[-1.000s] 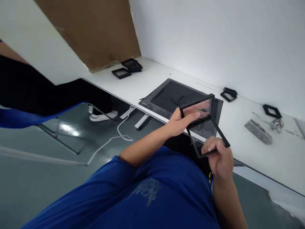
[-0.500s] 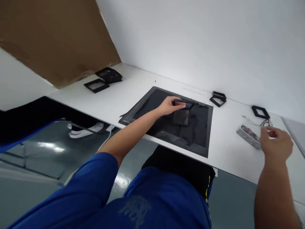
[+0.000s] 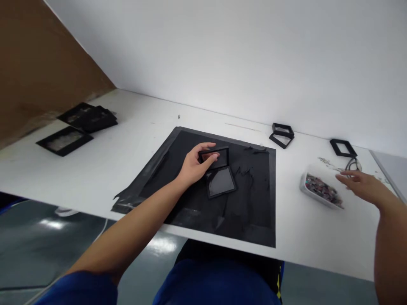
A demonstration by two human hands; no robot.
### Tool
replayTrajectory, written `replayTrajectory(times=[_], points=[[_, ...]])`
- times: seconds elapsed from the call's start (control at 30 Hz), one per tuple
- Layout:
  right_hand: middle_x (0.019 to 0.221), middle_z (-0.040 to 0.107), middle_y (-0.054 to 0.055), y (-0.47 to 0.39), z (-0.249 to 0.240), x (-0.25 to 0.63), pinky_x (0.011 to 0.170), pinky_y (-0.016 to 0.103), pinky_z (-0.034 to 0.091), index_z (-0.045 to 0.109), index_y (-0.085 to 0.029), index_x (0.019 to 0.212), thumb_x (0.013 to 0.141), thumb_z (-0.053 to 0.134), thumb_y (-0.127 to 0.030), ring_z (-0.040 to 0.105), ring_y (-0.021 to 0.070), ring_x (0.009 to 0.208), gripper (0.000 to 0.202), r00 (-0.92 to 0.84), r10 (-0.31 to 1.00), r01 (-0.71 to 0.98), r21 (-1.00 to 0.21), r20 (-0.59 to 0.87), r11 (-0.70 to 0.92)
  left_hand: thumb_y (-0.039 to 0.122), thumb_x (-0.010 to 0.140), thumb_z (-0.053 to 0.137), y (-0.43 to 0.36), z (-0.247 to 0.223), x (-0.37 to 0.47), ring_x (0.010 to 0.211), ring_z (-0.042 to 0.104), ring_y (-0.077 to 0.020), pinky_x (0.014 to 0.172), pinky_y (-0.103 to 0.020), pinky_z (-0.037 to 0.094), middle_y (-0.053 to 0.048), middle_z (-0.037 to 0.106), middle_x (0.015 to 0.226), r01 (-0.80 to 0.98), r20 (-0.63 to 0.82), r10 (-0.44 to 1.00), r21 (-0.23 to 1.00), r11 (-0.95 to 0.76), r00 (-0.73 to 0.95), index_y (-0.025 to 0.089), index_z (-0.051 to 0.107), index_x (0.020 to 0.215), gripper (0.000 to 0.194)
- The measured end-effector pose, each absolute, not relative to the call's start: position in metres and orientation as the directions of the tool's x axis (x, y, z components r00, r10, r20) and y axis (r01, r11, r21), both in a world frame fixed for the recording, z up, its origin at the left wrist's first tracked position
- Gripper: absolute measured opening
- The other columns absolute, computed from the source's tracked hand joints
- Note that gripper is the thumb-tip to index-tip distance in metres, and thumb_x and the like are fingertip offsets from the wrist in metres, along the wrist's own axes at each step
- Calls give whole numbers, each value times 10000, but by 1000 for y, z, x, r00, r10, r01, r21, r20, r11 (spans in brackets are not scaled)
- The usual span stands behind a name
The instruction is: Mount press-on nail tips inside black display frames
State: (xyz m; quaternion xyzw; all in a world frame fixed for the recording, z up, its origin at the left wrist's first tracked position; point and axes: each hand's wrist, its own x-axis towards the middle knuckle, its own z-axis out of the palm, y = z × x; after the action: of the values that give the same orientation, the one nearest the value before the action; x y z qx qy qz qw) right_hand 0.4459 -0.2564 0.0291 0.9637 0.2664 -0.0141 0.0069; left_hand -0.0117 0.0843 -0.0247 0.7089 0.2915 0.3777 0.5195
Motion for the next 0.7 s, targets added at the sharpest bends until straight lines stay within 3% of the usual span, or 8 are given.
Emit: replayTrajectory(times=[0.07,0.17,0.23,0.33,0.47,0.57,0.7], points=[[1100,672,61,-238,41,465,824,343,563,647,-236,1176,965,590,-540,649,157,907,374,870,480,486,36,-115,-873,486,816,749,81,-22,-14,964,750,-204,923,-344,618,-96,746,1064,50,256,813,943,-329,522,167,604,1233,545],[1228,637,86,-202,50,494,924,426,539,553,-256,1349,931,567,-651,638,207,1024,575,902,422,430,109,-87,-896,456,777,793,76,-20,-16,932,754,-202,891,-324,624,-90,739,1073,102,291,810,914,-392,509,175,629,1197,532],[1370,557,125,-179,46,511,1002,497,503,474,-236,1438,928,570,-645,587,266,1178,661,924,379,381,174,-49,-908,442,759,813,73,-19,-17,866,757,-189,854,-310,629,-74,743,1027,140,308,807,893,-428,504,180,641,1178,523],[1454,485,140,-153,31,528,1043,516,480,496,-220,1424,949,590,-561,526,294,1279,591,943,327,333,268,-69,-904,448,783,792,73,-18,-18,807,756,-168,830,-297,634,-51,740,985,198,328,813,863,-465,481,193,642,1176,492],[1284,609,92,-139,18,536,960,446,532,614,-222,1253,958,628,-453,604,238,1152,376,941,279,331,365,-190,-870,430,808,772,75,-15,-23,784,744,-148,799,-270,633,-36,745,970,269,351,823,825,-497,447,212,675,1120,393],[1184,648,69,-136,21,534,942,415,522,663,-240,1114,939,659,-416,614,216,1098,249,942,270,330,408,-198,-852,402,804,783,75,-10,-27,766,732,-143,760,-252,625,-20,762,934,308,368,822,797,-520,434,229,713,1034,297],[858,694,85,-130,46,516,724,419,487,656,-263,784,788,769,-412,619,243,776,187,900,422,433,306,-105,-848,378,815,778,71,-5,-29,700,713,-135,704,-246,621,11,766,855,328,401,806,763,-557,434,255,727,1009,235]])
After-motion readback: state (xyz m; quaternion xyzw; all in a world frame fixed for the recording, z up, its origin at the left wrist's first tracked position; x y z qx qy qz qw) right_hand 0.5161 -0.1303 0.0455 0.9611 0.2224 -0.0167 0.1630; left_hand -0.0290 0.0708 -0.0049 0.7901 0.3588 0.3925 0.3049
